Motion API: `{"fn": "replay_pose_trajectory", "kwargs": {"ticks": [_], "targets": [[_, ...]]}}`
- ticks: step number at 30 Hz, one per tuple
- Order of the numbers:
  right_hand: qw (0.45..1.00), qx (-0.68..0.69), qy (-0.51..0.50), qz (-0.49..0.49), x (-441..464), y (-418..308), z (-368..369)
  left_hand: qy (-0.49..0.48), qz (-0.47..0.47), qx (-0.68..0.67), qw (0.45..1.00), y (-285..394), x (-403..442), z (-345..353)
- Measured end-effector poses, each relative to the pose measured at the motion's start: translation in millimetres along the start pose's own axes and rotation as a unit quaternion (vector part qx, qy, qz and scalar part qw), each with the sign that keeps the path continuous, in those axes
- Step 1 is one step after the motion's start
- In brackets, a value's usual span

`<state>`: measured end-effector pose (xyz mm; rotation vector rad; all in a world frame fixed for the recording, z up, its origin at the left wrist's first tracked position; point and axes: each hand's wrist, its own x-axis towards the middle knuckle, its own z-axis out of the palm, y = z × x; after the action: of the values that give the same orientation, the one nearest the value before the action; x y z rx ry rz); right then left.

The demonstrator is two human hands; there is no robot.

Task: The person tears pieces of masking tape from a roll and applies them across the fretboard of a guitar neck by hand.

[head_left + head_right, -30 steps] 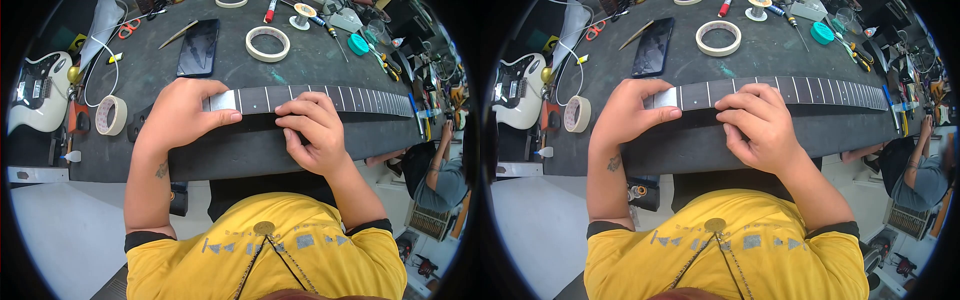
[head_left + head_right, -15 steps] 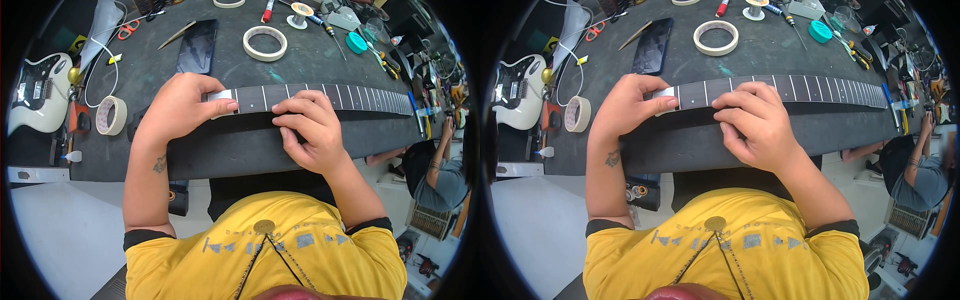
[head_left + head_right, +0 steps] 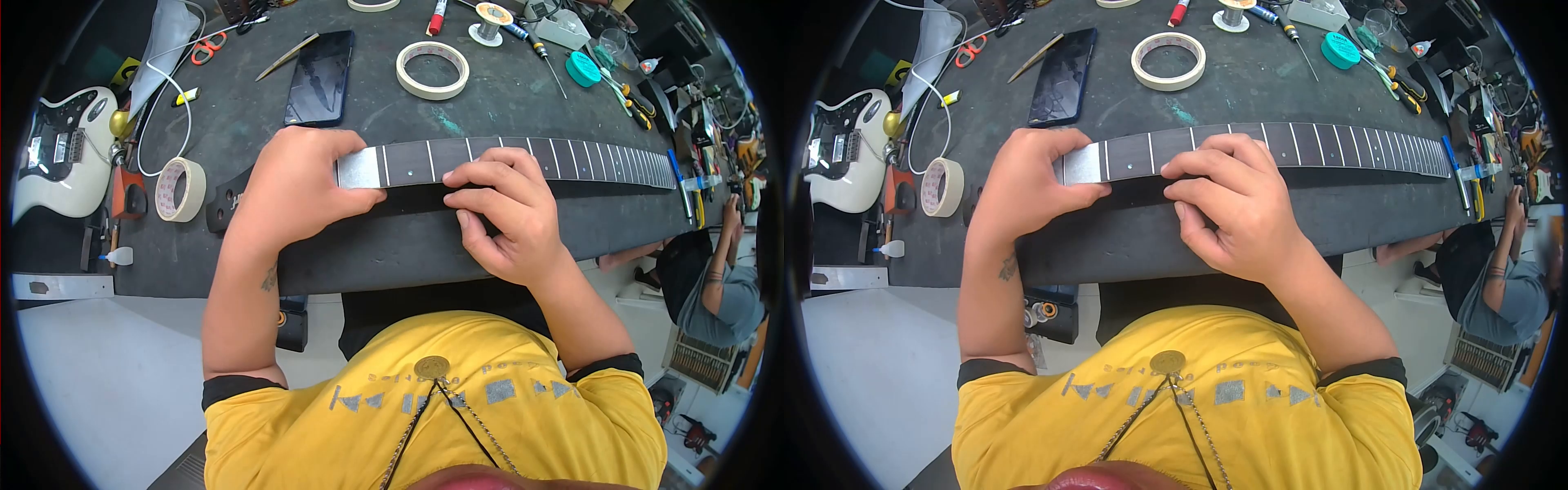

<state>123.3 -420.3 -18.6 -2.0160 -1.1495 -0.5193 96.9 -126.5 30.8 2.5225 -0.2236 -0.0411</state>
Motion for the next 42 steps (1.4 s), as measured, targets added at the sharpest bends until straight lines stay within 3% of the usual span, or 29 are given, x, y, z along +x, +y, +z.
{"fn": "replay_pose_trajectory", "kwargs": {"ticks": [10,13,19,31,37,40,42], "targets": [[1.000,0.003,0.001,0.000,0,1,0,-0.027,0.074,-0.005,0.997,-12,-7,-10],[1.000,0.006,0.001,0.001,0,0,0,-0.064,0.052,-0.019,0.996,-14,-4,-14],[1.000,0.007,0.002,-0.008,0,1,-1,-0.022,0.126,0.024,0.991,-21,-4,-9],[1.000,0.004,0.006,-0.009,-1,0,0,-0.042,0.080,0.004,0.996,-10,-7,-13],[1.000,0.006,0.017,-0.013,-2,0,1,0.013,0.137,0.079,0.987,-25,-6,0],[1.000,0.009,0.016,-0.011,-3,-1,0,-0.012,0.098,0.017,0.995,-10,-10,-10],[1.000,0.009,0.019,-0.015,-2,-2,0,-0.034,0.023,0.042,0.998,-4,-4,-7]]}}
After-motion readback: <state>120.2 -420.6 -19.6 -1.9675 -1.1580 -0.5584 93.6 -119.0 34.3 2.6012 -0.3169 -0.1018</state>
